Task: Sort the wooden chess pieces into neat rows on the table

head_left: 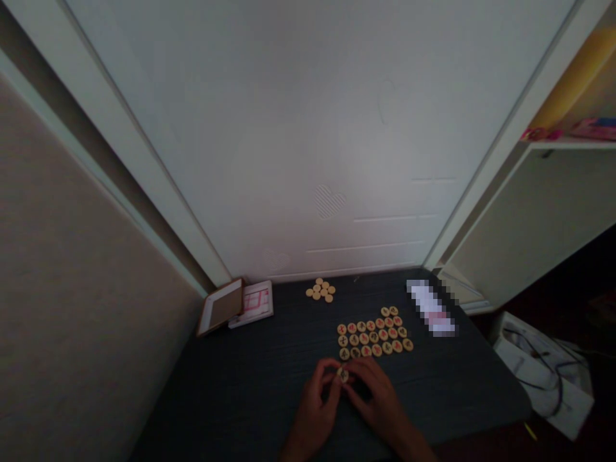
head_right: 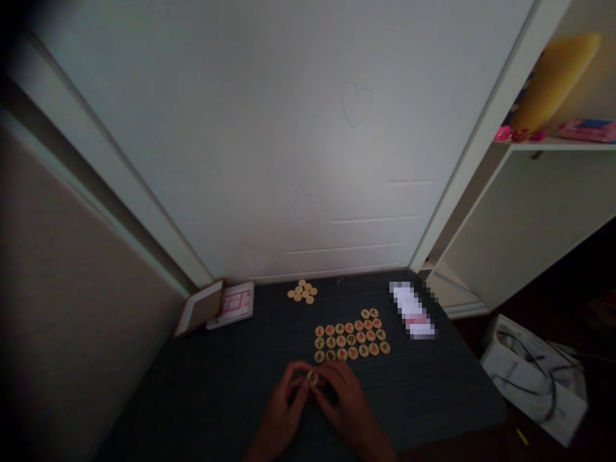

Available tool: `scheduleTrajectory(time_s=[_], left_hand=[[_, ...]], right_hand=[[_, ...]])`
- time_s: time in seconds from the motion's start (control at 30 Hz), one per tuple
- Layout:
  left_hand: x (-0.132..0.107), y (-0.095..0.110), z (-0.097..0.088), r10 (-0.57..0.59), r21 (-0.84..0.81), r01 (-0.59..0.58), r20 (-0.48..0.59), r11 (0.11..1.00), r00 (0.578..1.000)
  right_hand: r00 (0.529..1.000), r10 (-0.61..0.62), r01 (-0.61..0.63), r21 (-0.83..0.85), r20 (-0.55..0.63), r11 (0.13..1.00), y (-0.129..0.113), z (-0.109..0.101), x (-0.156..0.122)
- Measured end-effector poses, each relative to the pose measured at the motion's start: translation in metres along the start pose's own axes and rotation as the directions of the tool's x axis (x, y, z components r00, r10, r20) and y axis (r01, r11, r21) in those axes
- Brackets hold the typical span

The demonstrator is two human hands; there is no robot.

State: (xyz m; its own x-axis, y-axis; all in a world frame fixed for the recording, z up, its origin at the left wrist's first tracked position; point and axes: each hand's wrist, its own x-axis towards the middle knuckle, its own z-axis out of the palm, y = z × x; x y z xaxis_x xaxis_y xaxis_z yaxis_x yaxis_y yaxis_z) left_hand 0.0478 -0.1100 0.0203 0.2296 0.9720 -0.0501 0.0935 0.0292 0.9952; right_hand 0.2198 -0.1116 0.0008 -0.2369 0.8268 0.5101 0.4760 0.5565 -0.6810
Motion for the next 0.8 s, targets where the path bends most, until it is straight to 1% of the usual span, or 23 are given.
scheduleTrajectory(time_s=[0.17,0.4,0.53,0.7,0.8], left_hand=[[-0.002,-0.002,-0.001,0.021,0.003,-0.021,-0.021,1.000,1.000],[0.003,-0.010,0.003,0.029,-0.027,-0.030,-0.041,0.999,0.999],[0.002,-0.011,0.003,0.030,-0.045,-0.031,-0.023,0.999,0.999],[0.000,-0.009,0.001,0.039,-0.089,-0.038,0.010,0.995,0.999],[0.001,-0.008,0.001,0.048,-0.086,-0.046,0.020,0.995,0.999]], right_hand=[[1.000,-0.003,0.003,-0.011,0.001,1.000,0.001,0.000,-0.002],[0.999,-0.034,0.034,-0.012,0.014,0.999,0.004,0.002,-0.003],[0.999,-0.040,0.040,-0.032,0.017,0.999,0.006,0.002,-0.003],[0.999,-0.046,0.045,-0.051,-0.006,0.998,0.005,0.001,-0.003],[0.999,-0.040,0.040,-0.058,-0.001,0.998,0.003,0.000,-0.002]])
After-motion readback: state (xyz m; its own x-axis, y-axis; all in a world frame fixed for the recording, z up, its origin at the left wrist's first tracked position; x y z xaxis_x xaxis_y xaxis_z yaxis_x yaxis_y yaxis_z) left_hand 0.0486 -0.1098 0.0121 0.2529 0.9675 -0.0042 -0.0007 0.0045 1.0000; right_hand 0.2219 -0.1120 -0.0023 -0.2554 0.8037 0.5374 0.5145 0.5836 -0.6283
